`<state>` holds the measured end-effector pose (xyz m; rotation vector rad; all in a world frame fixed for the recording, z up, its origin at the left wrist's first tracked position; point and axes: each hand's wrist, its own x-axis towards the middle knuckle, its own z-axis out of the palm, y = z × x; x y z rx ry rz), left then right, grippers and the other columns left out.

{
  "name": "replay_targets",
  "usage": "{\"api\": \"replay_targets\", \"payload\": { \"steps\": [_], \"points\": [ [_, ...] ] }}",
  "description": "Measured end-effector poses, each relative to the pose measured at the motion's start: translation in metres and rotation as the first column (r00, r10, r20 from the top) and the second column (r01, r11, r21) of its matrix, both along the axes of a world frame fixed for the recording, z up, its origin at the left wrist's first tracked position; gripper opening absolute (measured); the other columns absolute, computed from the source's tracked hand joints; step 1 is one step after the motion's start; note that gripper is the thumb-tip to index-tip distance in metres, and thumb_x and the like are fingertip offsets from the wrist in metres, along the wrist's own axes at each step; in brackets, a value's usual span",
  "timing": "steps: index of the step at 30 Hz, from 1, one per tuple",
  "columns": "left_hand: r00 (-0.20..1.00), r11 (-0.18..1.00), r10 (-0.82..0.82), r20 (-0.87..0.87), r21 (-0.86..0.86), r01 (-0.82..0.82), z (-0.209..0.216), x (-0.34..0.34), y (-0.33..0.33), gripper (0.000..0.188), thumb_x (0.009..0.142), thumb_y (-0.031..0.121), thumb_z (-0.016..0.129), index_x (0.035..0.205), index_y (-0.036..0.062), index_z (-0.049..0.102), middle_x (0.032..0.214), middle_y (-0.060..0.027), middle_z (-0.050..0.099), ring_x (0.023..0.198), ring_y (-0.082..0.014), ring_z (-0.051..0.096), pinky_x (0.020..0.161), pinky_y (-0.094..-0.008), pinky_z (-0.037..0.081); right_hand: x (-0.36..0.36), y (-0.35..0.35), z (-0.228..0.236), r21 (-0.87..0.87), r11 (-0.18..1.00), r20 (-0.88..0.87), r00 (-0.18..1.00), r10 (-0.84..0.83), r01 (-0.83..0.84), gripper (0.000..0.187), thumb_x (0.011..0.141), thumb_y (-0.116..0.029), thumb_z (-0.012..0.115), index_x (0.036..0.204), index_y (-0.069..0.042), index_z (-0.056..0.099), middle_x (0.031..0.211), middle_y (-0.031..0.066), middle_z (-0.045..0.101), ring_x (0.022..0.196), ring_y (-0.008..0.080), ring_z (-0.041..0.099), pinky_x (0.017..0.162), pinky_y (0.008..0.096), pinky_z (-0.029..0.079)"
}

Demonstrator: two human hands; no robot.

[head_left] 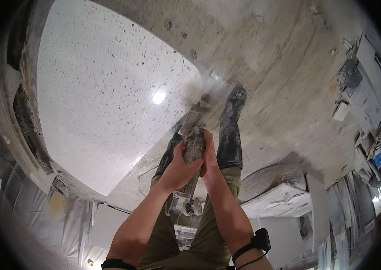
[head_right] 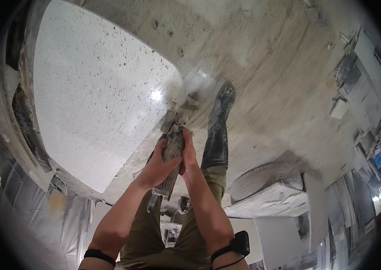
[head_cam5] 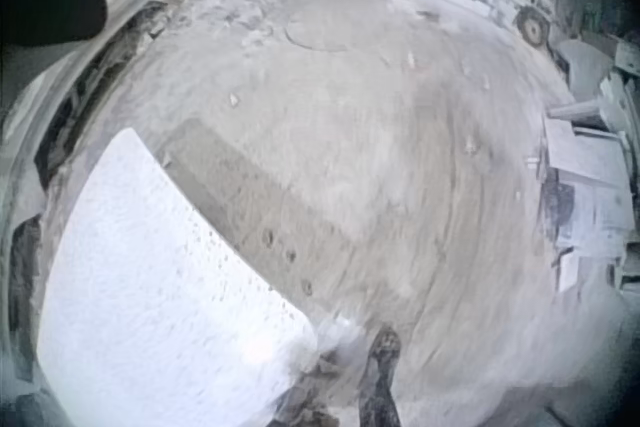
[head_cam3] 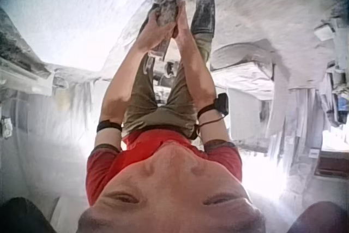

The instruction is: Use an angle grinder to polish or sand the edges of a countertop segment.

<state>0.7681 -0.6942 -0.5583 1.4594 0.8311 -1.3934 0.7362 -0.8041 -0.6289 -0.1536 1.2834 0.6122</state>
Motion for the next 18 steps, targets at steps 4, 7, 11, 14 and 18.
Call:
{"api": "replay_targets", "payload": {
  "steps": [4,7,11,14,18],
  "points": [
    [0.982,0.976,0.187,0.013,-0.114,-0.184,-0.005,0.011,-0.032,0.094,0.089,0.027,0.071,0.152,-0.0051,0.010,0.143,-0.0203,0.039,0.125,-0.0258,0.049,0.103,-0.0350,0.044,0.033,-0.042,0.009,-0.144,0.971,-0.034,0.982,0.187,-0.190,0.055,0.095,-0.057,0.054,0.111,-0.005,0.061,0.088,0.0081,0.067,0.072,0.0209,0.067,0.066,0.0367,0.058],
    [0.943,0.953,0.299,0.144,-0.091,-0.288,-0.024,0.008,-0.079,0.093,0.090,0.026,0.071,0.152,-0.0049,0.009,0.142,-0.0190,0.040,0.126,-0.0239,0.048,0.103,-0.0337,0.042,0.069,-0.083,0.005,-0.182,0.931,0.016,0.945,0.326,-0.318,0.054,0.093,-0.056,0.058,0.111,-0.005,0.062,0.088,0.0082,0.067,0.072,0.0205,0.067,0.066,0.0355,0.057],
    [0.799,0.839,0.538,0.269,-0.088,-0.536,-0.039,0.026,-0.146,0.088,0.092,0.023,0.069,0.151,-0.0044,0.010,0.138,-0.0170,0.041,0.125,-0.0222,0.047,0.104,-0.0335,0.042,0.126,-0.130,-0.019,-0.232,0.816,0.092,0.823,0.560,-0.529,0.054,0.091,-0.054,0.062,0.110,-0.003,0.062,0.087,0.0076,0.068,0.072,0.0187,0.067,0.065,0.0338,0.056],
    [0.614,0.660,0.749,0.251,-0.188,-0.728,-0.040,0.054,-0.173,0.079,0.095,0.017,0.064,0.150,-0.0025,0.011,0.134,-0.0123,0.042,0.119,-0.0172,0.047,0.100,-0.0322,0.044,0.168,-0.144,-0.019,-0.337,0.574,0.136,0.565,0.814,-0.746,0.046,0.092,-0.049,0.061,0.106,-0.005,0.064,0.084,0.0078,0.070,0.067,0.0169,0.068,0.062,0.0304,0.058],
    [0.472,0.530,0.843,0.257,-0.249,-0.811,-0.047,0.071,-0.183,0.076,0.098,0.014,0.060,0.150,-0.0015,0.008,0.133,-0.0088,0.042,0.118,-0.0146,0.047,0.099,-0.0293,0.043,0.198,-0.141,-0.023,-0.349,0.464,0.163,0.435,0.885,-0.814,0.047,0.091,-0.049,0.063,0.103,-0.004,0.064,0.080,0.0085,0.070,0.063,0.0171,0.068,0.058,0.0301,0.058]
  ]
}}
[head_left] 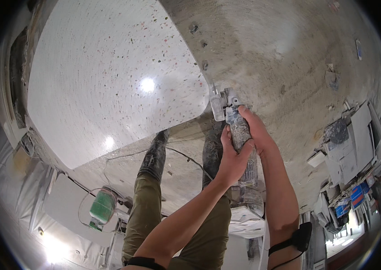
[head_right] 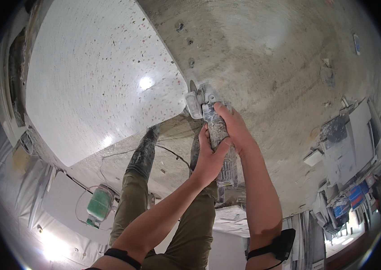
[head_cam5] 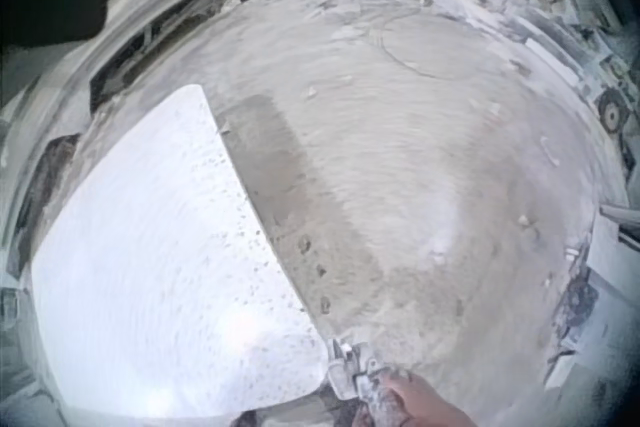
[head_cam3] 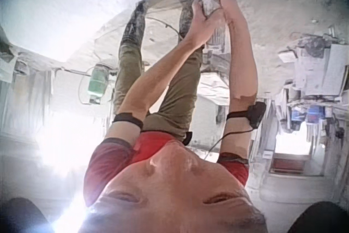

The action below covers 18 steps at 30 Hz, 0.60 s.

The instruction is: Use an angle grinder to polish or sand the edges of a countertop segment.

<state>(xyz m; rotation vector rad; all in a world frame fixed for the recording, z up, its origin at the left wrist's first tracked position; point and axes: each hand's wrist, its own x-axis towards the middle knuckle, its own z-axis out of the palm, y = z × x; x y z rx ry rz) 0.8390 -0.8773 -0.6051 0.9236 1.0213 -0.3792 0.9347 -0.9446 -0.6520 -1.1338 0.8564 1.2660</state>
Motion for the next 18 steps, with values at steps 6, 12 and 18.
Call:
{"api": "replay_targets", "payload": {
  "steps": [6,12,18],
  "points": [
    [0.990,0.991,0.117,0.079,0.055,-0.122,-0.008,0.005,-0.012,0.076,0.099,0.013,0.060,0.150,-0.0018,0.005,0.133,-0.0079,0.041,0.119,-0.0138,0.046,0.099,-0.0285,0.043,0.018,0.004,-0.005,0.050,0.997,-0.003,0.999,0.054,-0.054,0.047,0.089,-0.044,0.067,0.110,-0.003,0.060,0.083,0.0074,0.068,0.064,0.0146,0.067,0.059,0.0285,0.055],
    [0.999,0.999,0.049,-0.003,0.018,-0.049,-0.006,-0.004,-0.010,0.079,0.098,0.011,0.060,0.150,-0.0035,0.004,0.136,-0.0108,0.040,0.119,-0.0142,0.047,0.100,-0.0290,0.043,0.003,-0.002,-0.009,0.044,0.993,-0.007,0.994,0.106,-0.106,0.050,0.089,-0.052,0.064,0.100,-0.003,0.065,0.078,0.0084,0.070,0.063,0.0174,0.069,0.059,0.0312,0.058],
    [0.999,0.997,0.023,0.039,0.078,-0.027,-0.013,-0.014,-0.013,0.078,0.098,0.012,0.059,0.151,-0.0036,0.004,0.137,-0.0119,0.040,0.119,-0.0147,0.047,0.099,-0.0302,0.044,-0.007,-0.004,-0.015,0.014,0.999,-0.051,0.998,0.041,-0.041,0.046,0.092,-0.049,0.061,0.101,-0.005,0.065,0.078,0.0081,0.070,0.063,0.0175,0.068,0.059,0.0317,0.058]
  ]
}}
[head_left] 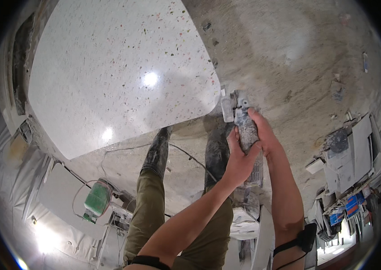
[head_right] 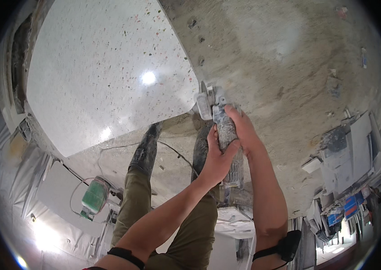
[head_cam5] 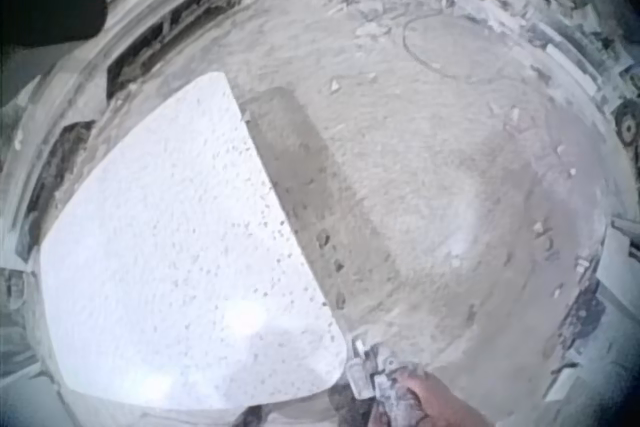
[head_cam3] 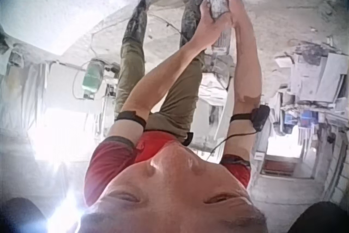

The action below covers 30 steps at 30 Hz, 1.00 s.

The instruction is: Use an angle grinder to polish or sand the edges of a countertop segment.

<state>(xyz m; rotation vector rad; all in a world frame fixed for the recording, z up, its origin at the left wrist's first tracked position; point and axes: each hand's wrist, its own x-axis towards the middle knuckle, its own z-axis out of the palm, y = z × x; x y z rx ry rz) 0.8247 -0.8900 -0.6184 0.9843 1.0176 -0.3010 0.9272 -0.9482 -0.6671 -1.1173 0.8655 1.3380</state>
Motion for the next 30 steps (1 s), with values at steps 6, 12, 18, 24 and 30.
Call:
{"api": "replay_targets", "payload": {
  "steps": [6,12,18,24,30],
  "points": [
    [1.000,0.999,-0.002,-0.012,-0.044,0.001,0.011,0.012,0.011,0.082,0.098,0.014,0.060,0.151,-0.0050,0.000,0.143,-0.0144,0.036,0.129,-0.0192,0.042,0.105,-0.0315,0.039,0.014,0.010,0.010,0.016,1.000,-0.008,1.000,0.020,-0.020,0.047,0.091,-0.047,0.061,0.105,-0.002,0.062,0.079,0.0085,0.068,0.061,0.0173,0.066,0.058,0.0301,0.056],
    [0.975,0.988,-0.157,-0.160,-0.014,0.157,0.021,-0.017,0.025,0.088,0.096,0.024,0.064,0.152,-0.0063,0.003,0.150,-0.0215,0.030,0.138,-0.0259,0.035,0.113,-0.0348,0.031,-0.036,0.005,0.005,0.042,0.984,-0.078,0.983,-0.168,0.171,0.047,0.093,-0.050,0.061,0.102,-0.005,0.066,0.080,0.0090,0.070,0.065,0.0198,0.069,0.061,0.0327,0.059],
    [0.896,0.911,-0.397,-0.200,0.033,0.411,0.020,-0.061,0.058,0.094,0.092,0.029,0.067,0.151,-0.0076,0.005,0.148,-0.0268,0.033,0.137,-0.0301,0.037,0.113,-0.0371,0.032,-0.091,0.029,0.017,-0.017,0.916,-0.175,0.901,-0.397,0.401,0.048,0.093,-0.053,0.060,0.104,-0.006,0.064,0.083,0.0081,0.068,0.069,0.0193,0.068,0.064,0.0329,0.058],
    [0.873,0.888,-0.459,-0.164,-0.041,0.458,0.023,-0.056,0.070,0.093,0.093,0.027,0.067,0.151,-0.0084,0.003,0.148,-0.0256,0.033,0.136,-0.0283,0.038,0.113,-0.0363,0.033,-0.089,0.035,0.033,-0.073,0.889,-0.144,0.877,-0.458,0.452,0.050,0.094,-0.054,0.058,0.103,-0.006,0.063,0.081,0.0078,0.067,0.065,0.0187,0.066,0.060,0.0320,0.057],
    [0.949,0.953,-0.302,-0.087,-0.038,0.300,0.016,-0.019,0.053,0.089,0.095,0.024,0.064,0.150,-0.0088,0.004,0.147,-0.0223,0.032,0.135,-0.0255,0.038,0.112,-0.0347,0.032,-0.039,0.023,0.019,-0.001,0.962,-0.083,0.958,-0.273,0.274,0.045,0.093,-0.050,0.061,0.106,-0.006,0.064,0.085,0.0057,0.068,0.068,0.0157,0.067,0.063,0.0300,0.056]
  ]
}}
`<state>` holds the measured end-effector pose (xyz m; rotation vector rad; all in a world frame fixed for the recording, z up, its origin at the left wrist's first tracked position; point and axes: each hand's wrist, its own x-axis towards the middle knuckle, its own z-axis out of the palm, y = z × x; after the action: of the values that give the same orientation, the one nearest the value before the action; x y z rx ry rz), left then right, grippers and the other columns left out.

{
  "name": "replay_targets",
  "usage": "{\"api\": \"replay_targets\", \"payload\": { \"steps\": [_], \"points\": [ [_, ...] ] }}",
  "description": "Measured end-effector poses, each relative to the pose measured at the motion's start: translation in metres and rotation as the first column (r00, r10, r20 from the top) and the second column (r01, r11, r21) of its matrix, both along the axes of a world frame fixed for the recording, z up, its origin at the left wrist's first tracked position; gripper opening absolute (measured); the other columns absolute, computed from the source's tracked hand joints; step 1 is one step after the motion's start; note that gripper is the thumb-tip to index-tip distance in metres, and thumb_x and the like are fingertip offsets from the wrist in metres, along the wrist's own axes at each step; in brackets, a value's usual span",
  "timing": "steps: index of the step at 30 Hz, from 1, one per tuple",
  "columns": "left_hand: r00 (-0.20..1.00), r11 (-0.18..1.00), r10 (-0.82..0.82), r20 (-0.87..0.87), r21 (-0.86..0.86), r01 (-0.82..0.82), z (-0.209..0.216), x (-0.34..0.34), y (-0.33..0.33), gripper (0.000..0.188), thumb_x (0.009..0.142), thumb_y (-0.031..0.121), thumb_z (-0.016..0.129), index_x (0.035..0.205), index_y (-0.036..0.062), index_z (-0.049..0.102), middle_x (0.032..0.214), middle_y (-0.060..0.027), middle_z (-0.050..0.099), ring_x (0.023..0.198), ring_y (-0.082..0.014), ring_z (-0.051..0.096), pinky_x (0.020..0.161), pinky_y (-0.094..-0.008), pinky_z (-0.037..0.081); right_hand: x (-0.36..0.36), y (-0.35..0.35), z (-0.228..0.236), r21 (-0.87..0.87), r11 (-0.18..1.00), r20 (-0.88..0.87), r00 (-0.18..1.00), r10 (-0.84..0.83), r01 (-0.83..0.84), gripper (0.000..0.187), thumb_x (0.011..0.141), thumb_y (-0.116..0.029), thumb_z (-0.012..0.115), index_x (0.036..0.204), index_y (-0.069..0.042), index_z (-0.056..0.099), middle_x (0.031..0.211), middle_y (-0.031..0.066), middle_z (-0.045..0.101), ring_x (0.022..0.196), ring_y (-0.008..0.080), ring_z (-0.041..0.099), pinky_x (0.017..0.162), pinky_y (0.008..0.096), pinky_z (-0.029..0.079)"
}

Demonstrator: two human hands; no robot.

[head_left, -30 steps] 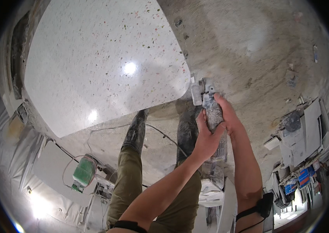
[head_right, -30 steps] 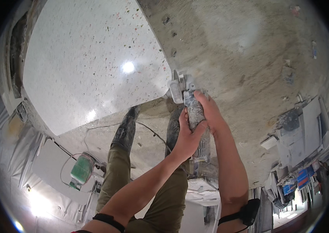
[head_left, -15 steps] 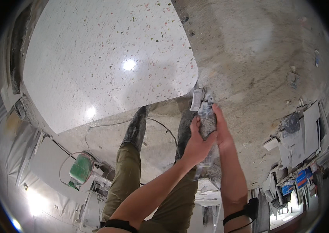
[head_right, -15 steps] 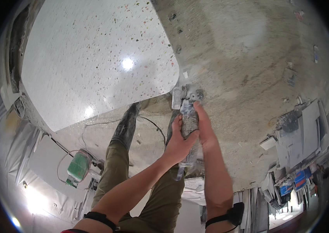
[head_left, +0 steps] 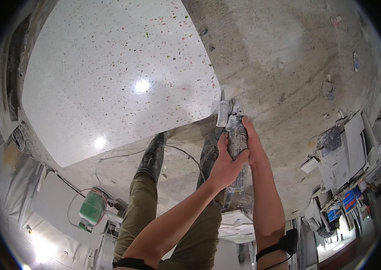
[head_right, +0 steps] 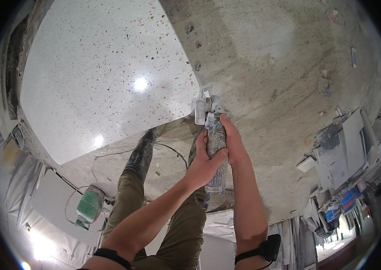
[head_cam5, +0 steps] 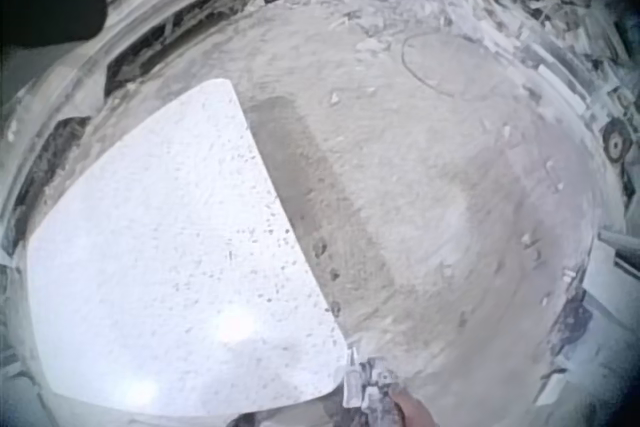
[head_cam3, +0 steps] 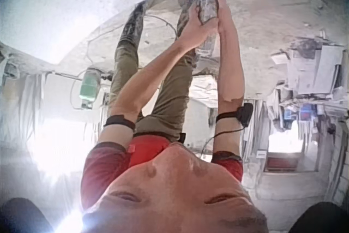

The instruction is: Use an angle grinder to polish or sand the edges of a countertop segment.

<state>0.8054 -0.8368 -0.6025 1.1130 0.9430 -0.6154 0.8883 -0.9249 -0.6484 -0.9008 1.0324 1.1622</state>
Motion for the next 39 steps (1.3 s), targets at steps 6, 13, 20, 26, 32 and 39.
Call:
{"api": "replay_targets", "payload": {
  "steps": [6,13,20,26,32,39],
  "points": [
    [1.000,0.999,0.025,-0.014,0.032,-0.025,0.005,-0.008,-0.010,0.086,0.095,0.024,0.065,0.150,-0.0086,0.006,0.145,-0.0206,0.035,0.133,-0.0246,0.040,0.111,-0.0343,0.034,-0.009,-0.006,0.000,-0.039,0.999,0.008,1.000,-0.019,0.019,0.045,0.093,-0.048,0.062,0.108,-0.006,0.063,0.087,0.0057,0.068,0.070,0.0162,0.067,0.065,0.0316,0.056],
    [0.990,0.999,-0.034,-0.134,-0.013,0.033,0.010,-0.061,0.004,0.092,0.092,0.027,0.070,0.150,-0.0090,0.009,0.145,-0.0215,0.037,0.130,-0.0248,0.043,0.109,-0.0352,0.036,-0.058,0.012,0.023,-0.081,0.982,-0.063,0.982,-0.177,0.171,0.042,0.097,-0.045,0.057,0.110,-0.006,0.063,0.088,0.0070,0.069,0.073,0.0209,0.067,0.067,0.0353,0.056],
    [0.961,0.945,-0.245,-0.127,-0.253,0.207,0.136,-0.040,0.018,0.102,0.085,0.039,0.076,0.155,0.0015,0.012,0.124,-0.0217,0.059,0.107,-0.0261,0.061,0.090,-0.0375,0.048,-0.018,-0.043,0.072,-0.186,0.981,0.321,0.941,0.112,-0.053,0.043,0.096,-0.047,0.053,0.097,-0.005,0.062,0.070,0.0090,0.063,0.057,0.0203,0.063,0.054,0.0353,0.053],
    [0.800,0.806,-0.585,0.134,0.207,0.555,0.167,-0.055,-0.002,0.063,0.085,0.034,0.070,0.135,0.0021,0.050,0.105,-0.0194,0.069,0.096,-0.0321,0.068,0.081,-0.0425,0.051,0.089,-0.038,0.162,-0.252,0.966,0.544,0.833,0.099,0.050,0.050,0.095,-0.059,0.051,0.094,-0.009,0.058,0.070,0.0049,0.059,0.060,0.0205,0.061,0.056,0.0353,0.052],
    [0.874,0.546,-0.485,0.013,0.786,0.292,0.183,-0.061,0.046,0.038,0.079,0.013,0.064,0.117,0.0113,0.065,0.098,-0.0157,0.070,0.097,-0.0367,0.065,0.088,-0.0476,0.051,0.150,-0.056,0.267,-0.053,0.955,0.534,0.817,-0.219,0.291,0.050,0.094,-0.062,0.046,0.093,-0.012,0.057,0.076,0.0040,0.059,0.064,0.0189,0.057,0.058,0.0348,0.048],
    [0.898,0.334,-0.428,-0.103,0.905,0.263,0.252,-0.141,0.102,0.031,0.086,0.012,0.059,0.116,0.0117,0.065,0.105,-0.0157,0.070,0.104,-0.0349,0.063,0.089,-0.0482,0.050,0.133,-0.104,0.347,0.089,0.996,0.690,0.719,-0.081,0.026,0.050,0.094,-0.060,0.045,0.093,-0.012,0.057,0.076,0.0038,0.060,0.063,0.0189,0.058,0.059,0.0341,0.048]
  ]
}}
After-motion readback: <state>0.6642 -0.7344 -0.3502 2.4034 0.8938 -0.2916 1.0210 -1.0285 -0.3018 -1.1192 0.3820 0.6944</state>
